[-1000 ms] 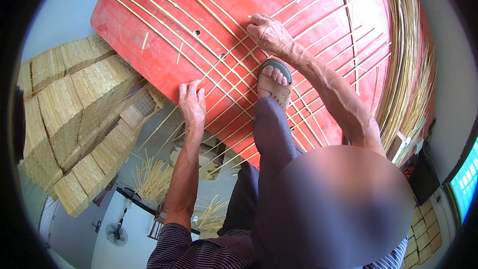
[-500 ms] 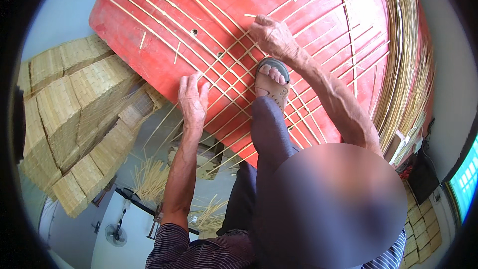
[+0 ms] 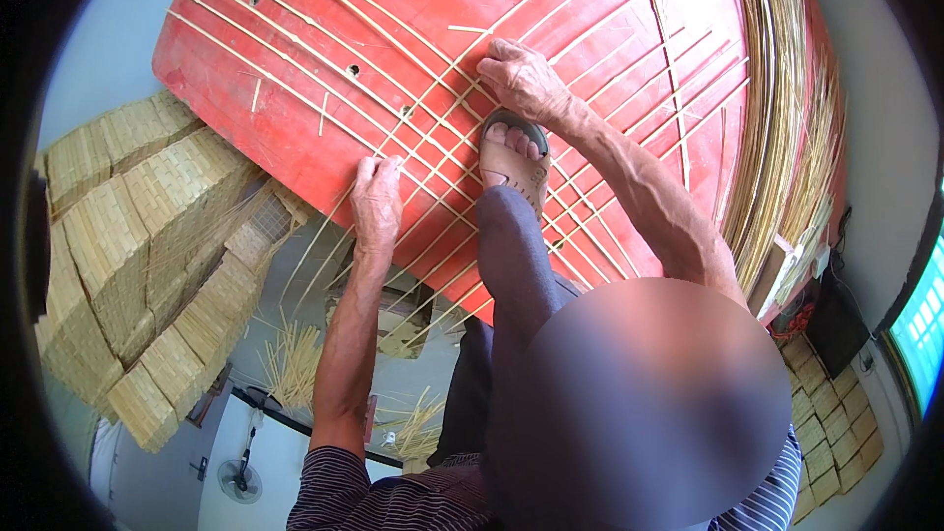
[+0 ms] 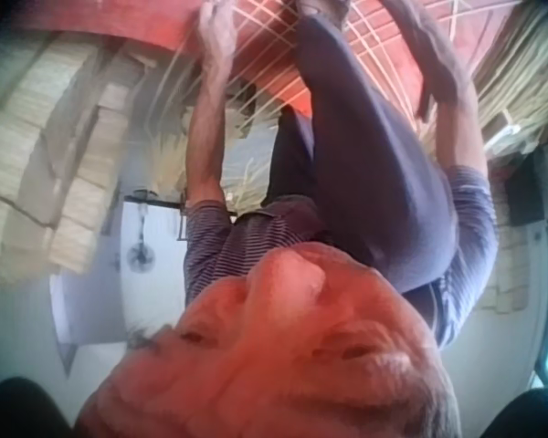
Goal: The person weaves thin bamboo strips by hand on a red curved work surface, alternating strips over and under existing rows to form a grid pattern. The person uses their right foot to hold the work in place while manipulating the strips with both hands.
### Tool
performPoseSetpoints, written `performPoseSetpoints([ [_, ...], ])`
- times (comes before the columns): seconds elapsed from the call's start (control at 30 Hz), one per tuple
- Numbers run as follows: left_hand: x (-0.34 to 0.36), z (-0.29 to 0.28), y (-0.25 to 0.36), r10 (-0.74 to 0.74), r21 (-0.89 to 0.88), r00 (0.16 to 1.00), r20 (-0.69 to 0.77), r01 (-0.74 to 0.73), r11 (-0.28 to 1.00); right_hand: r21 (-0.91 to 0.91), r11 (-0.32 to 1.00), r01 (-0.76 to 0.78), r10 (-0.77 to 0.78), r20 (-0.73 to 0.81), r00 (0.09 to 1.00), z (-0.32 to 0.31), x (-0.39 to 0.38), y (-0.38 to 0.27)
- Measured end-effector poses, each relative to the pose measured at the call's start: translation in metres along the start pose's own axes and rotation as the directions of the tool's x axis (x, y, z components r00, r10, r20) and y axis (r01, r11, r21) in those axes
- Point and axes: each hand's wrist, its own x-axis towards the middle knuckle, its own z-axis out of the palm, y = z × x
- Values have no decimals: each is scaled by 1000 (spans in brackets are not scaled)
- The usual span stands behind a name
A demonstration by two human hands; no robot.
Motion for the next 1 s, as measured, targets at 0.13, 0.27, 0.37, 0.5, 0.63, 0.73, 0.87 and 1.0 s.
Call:
performPoseSetpoints([
  [0.13, 2, -3, 1, 24, 29, 999, 31, -25, 999, -11, 1000, 12, -12, 22, 1000, 0, -1, 4],
  [0.27, 1, -4, 0, 27, 20, 999, 43, -28, 999, 11, 1000, 21, -21, 12, 1000, 1, 1, 2],
  [0.37, 0, -2, -2, 49, 41, 998, 38, -50, 998, 18, 999, 46, -47, 39, 998, -1, 1, 7],
  [0.5, 1, -3, -6, 64, 71, 996, 68, -68, 995, 31, 997, 73, -75, 87, 993, -2, 3, 13],
  [0.63, 0, -2, -4, 54, 113, 995, 86, -64, 992, 27, 997, 71, -72, 77, 994, -2, 3, 14],
  [0.73, -1, 1, -1, 23, 96, 998, 67, -29, 995, 27, 998, 61, -62, 51, 997, -2, 3, 11],
  [0.87, -4, 0, 2, 25, 101, 998, 50, -30, 994, -25, 1000, 9, -9, 24, 1000, 6, -4, 5],
  [1.0, 0, 0, 4, 34, 89, 999, 33, -37, 995, -23, 999, -26, 27, 51, 998, 2, -3, 6],
])
